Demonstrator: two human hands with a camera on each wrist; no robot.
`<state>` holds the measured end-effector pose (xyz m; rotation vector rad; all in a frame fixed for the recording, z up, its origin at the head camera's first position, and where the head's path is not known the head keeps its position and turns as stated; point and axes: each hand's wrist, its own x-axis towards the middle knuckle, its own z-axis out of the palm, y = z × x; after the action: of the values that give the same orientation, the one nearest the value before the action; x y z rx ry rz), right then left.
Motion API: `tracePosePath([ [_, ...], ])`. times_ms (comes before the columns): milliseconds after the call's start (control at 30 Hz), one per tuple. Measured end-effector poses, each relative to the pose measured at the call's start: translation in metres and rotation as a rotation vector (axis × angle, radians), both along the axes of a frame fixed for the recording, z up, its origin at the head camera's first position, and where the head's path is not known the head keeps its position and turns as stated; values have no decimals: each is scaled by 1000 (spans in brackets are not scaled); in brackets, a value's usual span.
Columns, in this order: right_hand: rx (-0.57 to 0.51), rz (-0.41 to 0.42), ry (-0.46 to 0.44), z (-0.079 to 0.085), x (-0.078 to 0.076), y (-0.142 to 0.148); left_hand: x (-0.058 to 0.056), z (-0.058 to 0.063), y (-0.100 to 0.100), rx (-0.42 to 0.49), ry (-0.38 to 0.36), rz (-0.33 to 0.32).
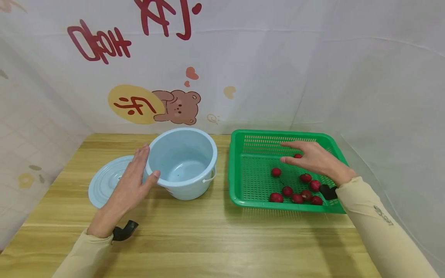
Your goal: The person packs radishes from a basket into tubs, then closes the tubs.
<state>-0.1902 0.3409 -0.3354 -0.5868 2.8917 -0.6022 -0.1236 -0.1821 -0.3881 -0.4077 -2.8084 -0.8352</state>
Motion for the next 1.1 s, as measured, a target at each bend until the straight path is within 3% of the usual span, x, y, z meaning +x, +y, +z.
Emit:
tracePosePath([
  [533,-58,34,-179,-28,-21,-1,-5,-4,1,-28,44,5],
  [1100,-160,115,-359,-58,-33,-1,-4,-8,0,-19,53,5],
])
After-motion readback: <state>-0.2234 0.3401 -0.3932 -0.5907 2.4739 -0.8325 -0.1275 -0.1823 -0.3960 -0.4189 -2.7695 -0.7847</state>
